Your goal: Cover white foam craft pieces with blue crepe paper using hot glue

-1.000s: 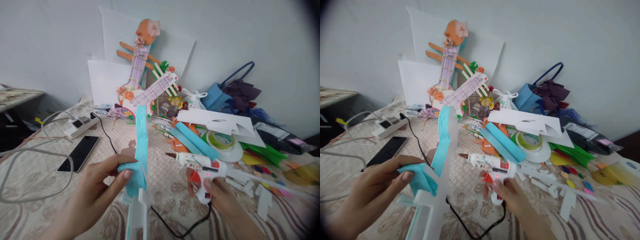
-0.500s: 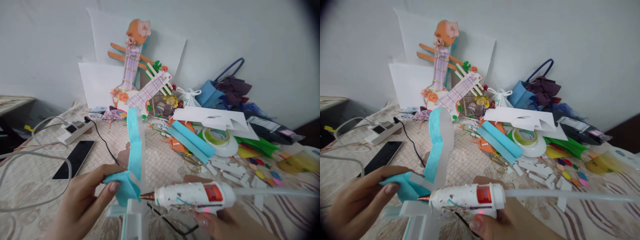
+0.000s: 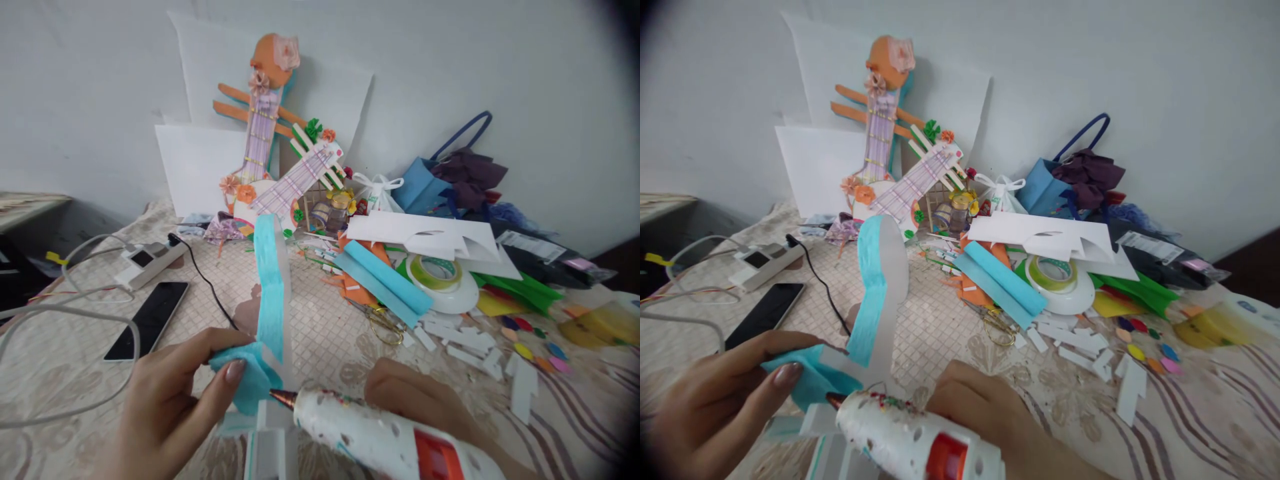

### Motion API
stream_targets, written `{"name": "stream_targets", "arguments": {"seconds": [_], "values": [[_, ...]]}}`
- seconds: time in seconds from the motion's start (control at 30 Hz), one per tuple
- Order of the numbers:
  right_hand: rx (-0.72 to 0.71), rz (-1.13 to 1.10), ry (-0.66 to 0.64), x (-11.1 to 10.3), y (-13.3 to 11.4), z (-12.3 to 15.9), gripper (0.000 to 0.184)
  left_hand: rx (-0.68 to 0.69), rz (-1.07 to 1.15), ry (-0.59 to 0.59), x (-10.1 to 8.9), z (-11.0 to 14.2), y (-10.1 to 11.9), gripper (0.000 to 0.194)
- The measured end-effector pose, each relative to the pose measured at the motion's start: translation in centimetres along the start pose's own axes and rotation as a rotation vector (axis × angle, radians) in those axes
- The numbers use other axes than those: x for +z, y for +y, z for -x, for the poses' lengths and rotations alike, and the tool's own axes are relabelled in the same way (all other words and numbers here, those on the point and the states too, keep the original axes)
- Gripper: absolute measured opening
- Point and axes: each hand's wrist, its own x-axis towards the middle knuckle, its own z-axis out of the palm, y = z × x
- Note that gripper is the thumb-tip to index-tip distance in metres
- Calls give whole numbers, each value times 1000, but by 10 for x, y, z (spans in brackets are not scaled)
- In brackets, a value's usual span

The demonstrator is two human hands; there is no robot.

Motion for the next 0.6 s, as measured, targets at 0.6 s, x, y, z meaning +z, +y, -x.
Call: {"name": "stream_targets", "arguments": {"seconds": [0.6], "values": [[-13,157,-8,10,-1,13,33,-25,32,-1,2,1,4,21]]}}
